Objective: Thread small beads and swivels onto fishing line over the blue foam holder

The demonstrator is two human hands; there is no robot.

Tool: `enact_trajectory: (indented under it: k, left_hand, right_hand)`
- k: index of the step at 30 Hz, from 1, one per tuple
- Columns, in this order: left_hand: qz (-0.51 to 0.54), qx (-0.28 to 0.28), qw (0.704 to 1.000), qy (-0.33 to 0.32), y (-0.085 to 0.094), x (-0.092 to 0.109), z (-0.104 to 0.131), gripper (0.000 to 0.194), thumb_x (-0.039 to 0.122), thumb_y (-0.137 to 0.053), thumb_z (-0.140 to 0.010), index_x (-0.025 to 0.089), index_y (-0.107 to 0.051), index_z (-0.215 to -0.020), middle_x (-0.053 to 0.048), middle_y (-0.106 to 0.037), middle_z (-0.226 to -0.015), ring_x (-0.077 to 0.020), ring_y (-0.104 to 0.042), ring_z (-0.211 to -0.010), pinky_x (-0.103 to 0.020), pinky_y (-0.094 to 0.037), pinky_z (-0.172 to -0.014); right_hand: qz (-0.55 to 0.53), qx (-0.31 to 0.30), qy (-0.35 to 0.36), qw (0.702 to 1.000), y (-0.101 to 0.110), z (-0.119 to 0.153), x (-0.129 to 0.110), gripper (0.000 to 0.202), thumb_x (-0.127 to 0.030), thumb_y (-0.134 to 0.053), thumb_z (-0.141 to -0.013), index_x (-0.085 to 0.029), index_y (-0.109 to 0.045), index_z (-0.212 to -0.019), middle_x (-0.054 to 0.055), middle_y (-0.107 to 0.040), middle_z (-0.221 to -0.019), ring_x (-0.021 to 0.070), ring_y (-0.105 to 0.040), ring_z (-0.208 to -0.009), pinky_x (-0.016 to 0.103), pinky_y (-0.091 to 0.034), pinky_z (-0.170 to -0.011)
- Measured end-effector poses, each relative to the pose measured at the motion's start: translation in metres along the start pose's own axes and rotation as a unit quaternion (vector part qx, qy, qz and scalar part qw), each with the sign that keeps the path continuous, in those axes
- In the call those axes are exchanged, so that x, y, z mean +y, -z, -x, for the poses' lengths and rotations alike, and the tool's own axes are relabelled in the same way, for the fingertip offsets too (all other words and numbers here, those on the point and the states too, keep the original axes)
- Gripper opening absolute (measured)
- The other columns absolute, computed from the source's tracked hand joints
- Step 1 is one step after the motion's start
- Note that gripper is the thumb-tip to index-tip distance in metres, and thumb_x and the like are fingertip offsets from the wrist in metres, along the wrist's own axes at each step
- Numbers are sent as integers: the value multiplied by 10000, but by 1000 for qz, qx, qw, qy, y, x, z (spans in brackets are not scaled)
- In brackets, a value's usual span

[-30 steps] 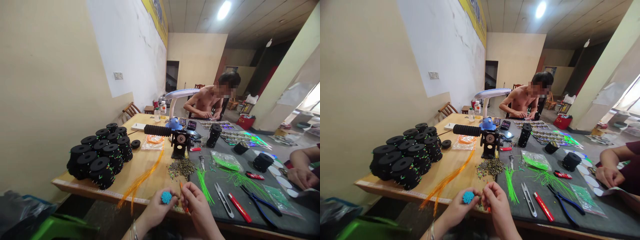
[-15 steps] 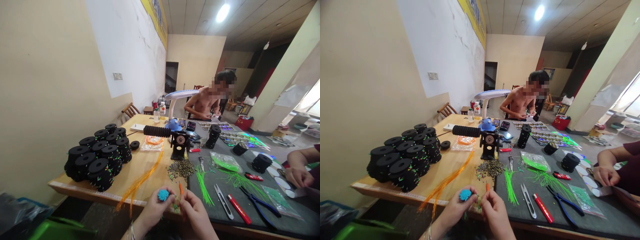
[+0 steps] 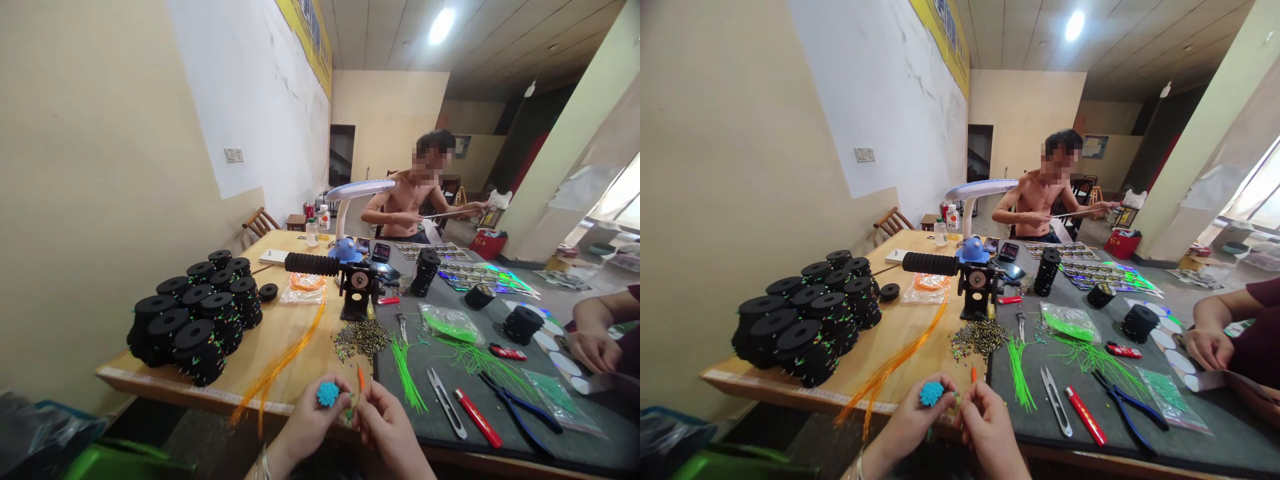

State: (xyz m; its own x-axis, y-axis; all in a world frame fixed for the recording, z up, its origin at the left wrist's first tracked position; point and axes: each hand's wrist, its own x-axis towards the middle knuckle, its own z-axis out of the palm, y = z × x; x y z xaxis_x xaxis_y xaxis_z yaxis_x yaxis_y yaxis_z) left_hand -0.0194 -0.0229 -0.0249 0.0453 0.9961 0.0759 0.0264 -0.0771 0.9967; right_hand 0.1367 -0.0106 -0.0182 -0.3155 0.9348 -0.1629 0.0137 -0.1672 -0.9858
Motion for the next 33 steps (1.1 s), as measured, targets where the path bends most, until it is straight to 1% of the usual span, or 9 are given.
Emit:
enact_trajectory:
  k: [9,13,16,19,22,27,29,31,33]
  left_hand:
    - [-6,-15,1000,-12,0,-1,1,254,416,-673,-786,166,-634,-802,-8,-615,-727,-170,-558,-715,-251,-449,-690]
    - [-26,-3,999,-20,-3,1,2,263,418,-685,-772,159,-651,-798,-27,-643,-731,-178,-581,-714,-255,-469,-689]
    - [-47,19,998,-32,-4,-2,3,281,433,-687,-770,155,-688,-815,-56,-692,-762,-197,-618,-738,-267,-495,-706]
    - [-66,43,996,-37,-4,-6,4,316,451,-672,-783,148,-725,-857,-88,-731,-820,-218,-649,-779,-284,-513,-739]
    - [-75,45,996,-35,-3,-7,3,305,435,-660,-799,143,-729,-855,-86,-733,-804,-216,-654,-759,-282,-515,-719]
    - [-71,41,996,-44,-6,-1,2,241,390,-666,-790,151,-694,-771,-50,-692,-698,-191,-623,-679,-256,-499,-653]
    - [-65,47,996,-42,-8,1,2,232,386,-676,-771,155,-684,-749,-44,-682,-687,-190,-620,-674,-255,-498,-647]
    - [-53,68,996,-30,-7,1,0,238,395,-692,-743,158,-678,-731,-37,-678,-682,-190,-619,-667,-257,-501,-639]
    - [-39,109,993,-16,-4,0,-3,260,416,-702,-723,158,-667,-716,-28,-669,-670,-189,-615,-653,-260,-505,-629]
  right_hand:
    - [-5,0,0,1000,0,-1,-2,416,-575,-624,-702,-206,-436,-666,-53,-559,-484,35,-368,-337,153,-213,-355]
    - [4,2,-2,1000,-1,-3,3,474,-650,-605,-706,-208,-438,-685,-50,-562,-465,35,-353,-321,152,-203,-346]
    - [18,13,9,1000,0,-4,5,520,-701,-609,-684,-206,-451,-685,-57,-544,-451,38,-350,-323,156,-217,-346]
    - [28,25,19,999,1,-2,4,543,-725,-611,-673,-202,-468,-684,-59,-531,-454,45,-370,-334,162,-237,-354]
    - [33,24,22,999,2,-1,2,550,-732,-612,-667,-198,-483,-688,-60,-527,-460,51,-384,-341,165,-248,-357]
    - [46,12,28,998,3,-1,1,512,-696,-605,-697,-195,-519,-763,-65,-530,-473,62,-400,-350,174,-267,-367]
    - [60,11,36,997,4,-1,2,467,-655,-601,-724,-195,-518,-738,-60,-533,-473,63,-399,-357,180,-276,-376]
    - [73,16,42,996,5,-2,4,419,-601,-603,-740,-199,-496,-694,-56,-534,-463,61,-390,-361,181,-279,-382]
    - [71,20,34,997,6,-2,5,375,-551,-607,-736,-205,-475,-685,-63,-530,-444,59,-380,-355,176,-278,-378]
